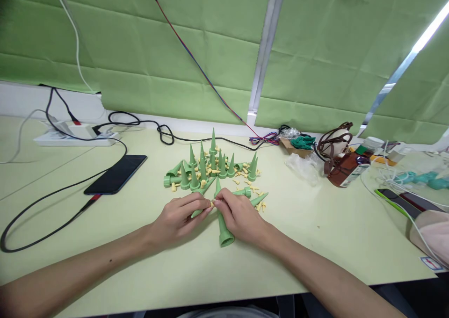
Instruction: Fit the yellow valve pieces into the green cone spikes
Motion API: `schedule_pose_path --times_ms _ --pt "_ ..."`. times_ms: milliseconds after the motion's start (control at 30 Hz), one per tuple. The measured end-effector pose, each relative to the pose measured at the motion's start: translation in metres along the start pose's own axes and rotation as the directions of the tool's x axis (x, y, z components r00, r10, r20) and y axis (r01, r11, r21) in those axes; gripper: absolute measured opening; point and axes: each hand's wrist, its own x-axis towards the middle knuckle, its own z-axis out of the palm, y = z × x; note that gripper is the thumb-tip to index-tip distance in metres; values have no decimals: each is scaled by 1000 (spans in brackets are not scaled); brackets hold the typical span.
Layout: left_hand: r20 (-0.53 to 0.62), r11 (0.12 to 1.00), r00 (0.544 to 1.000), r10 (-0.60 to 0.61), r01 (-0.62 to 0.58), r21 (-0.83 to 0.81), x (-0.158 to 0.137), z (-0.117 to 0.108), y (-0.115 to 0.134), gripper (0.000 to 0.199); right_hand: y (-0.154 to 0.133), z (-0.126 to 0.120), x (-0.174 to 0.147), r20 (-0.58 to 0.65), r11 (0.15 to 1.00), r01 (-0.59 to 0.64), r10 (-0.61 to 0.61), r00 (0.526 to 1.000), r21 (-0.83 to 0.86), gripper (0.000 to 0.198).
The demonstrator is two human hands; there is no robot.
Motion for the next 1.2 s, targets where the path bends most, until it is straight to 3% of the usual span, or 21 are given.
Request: schedule_pose_path --times_ms 400,667,967,1200 --pt "-7 999 1000 -30 30 -38 -2 2 -2 11 1 1 1 0 1000 0 0 1000 5 20" --pt "-22 986 992 -123 120 -112 -2 5 -1 8 -1 0 1 -71 999 -5 8 997 33 19" --pt "26 989 995 -97 99 -108 -1 3 2 10 -3 0 1 -136 996 79 -72 988 51 17" --pt "68 990 992 -105 111 -87 1 2 4 12 0 3 -2 -176 972 230 -218 960 55 8"
